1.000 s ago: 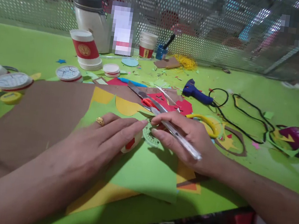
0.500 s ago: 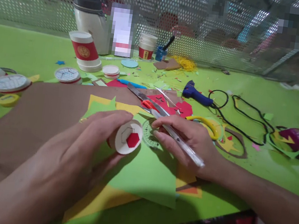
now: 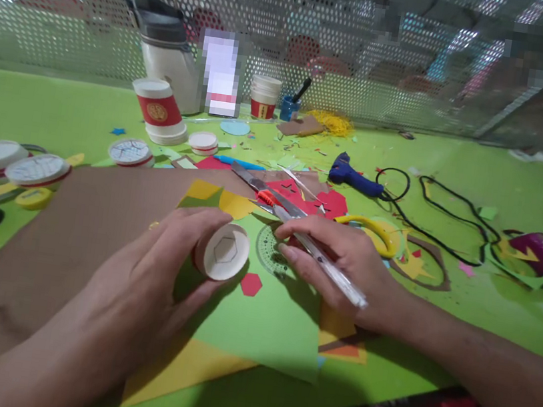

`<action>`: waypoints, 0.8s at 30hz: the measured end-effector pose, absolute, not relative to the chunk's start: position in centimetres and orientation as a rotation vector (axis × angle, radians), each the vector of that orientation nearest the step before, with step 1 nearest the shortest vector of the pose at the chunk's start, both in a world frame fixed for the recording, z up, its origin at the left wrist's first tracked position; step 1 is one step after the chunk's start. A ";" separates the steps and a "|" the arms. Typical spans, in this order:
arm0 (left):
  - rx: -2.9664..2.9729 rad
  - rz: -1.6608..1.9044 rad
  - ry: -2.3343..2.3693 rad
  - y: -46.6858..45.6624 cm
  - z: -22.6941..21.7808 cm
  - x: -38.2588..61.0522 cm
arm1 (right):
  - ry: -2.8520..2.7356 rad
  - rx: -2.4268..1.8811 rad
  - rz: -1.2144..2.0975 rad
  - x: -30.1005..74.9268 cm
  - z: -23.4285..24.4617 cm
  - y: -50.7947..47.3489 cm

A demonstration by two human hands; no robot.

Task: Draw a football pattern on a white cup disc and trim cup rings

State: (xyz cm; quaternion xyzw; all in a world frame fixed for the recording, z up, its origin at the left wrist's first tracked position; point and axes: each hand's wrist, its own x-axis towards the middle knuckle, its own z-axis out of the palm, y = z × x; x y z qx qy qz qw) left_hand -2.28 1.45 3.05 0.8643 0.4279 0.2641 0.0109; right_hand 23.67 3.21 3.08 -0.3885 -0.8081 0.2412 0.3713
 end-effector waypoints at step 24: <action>2.574 0.754 1.339 0.7 2.2 -1.8 | -1.769 -0.937 1.270 22.9 3.2 2.2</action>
